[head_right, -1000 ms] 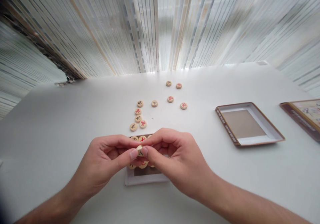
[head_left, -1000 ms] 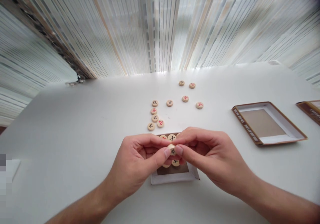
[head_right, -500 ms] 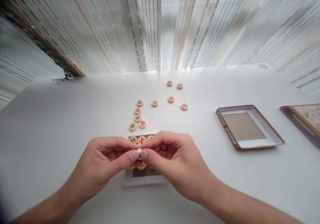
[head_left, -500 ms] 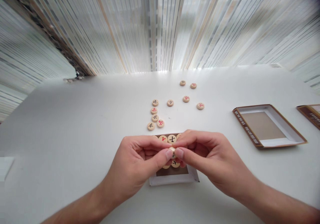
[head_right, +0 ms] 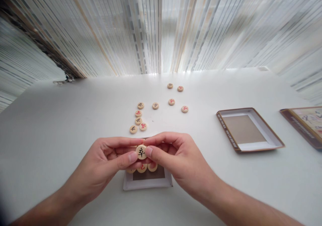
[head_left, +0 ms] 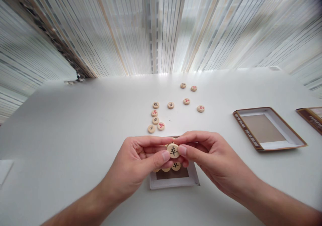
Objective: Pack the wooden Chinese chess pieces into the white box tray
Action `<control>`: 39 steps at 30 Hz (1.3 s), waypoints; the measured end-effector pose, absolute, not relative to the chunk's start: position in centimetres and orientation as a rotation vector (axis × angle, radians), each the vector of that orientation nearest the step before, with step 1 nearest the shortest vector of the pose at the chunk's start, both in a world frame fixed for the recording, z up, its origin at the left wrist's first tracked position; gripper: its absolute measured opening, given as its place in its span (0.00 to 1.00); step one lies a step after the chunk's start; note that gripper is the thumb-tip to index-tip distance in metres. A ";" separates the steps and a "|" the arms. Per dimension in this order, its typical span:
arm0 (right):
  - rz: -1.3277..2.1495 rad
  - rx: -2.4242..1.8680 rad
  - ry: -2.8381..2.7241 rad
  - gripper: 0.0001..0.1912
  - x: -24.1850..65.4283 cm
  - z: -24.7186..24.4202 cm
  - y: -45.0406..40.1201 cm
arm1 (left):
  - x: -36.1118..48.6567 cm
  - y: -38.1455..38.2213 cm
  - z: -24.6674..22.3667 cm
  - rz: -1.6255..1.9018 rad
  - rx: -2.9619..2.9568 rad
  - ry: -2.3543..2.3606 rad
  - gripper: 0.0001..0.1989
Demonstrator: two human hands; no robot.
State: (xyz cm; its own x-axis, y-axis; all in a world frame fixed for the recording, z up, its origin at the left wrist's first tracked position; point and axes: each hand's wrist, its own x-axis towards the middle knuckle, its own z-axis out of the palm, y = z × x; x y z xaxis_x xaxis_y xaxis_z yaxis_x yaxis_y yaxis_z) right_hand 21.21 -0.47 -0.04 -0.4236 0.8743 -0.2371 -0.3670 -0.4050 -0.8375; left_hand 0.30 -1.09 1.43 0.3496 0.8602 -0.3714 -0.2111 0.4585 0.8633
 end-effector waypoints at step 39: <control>1.896 -0.979 -1.117 0.14 21.0 0.6 -0.7 | 0.8 -2.0 1.0 1.115 1.729 0.907 0.19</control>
State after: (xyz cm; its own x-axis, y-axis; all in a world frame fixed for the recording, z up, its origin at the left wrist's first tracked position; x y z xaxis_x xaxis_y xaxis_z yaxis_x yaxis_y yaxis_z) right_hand 20.98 -0.69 0.63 -0.4550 0.8554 -0.2476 -0.1982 -0.3684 -0.9083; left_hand 0.80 -1.97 1.04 0.3348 0.8912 0.3060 0.1182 -0.3619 0.9247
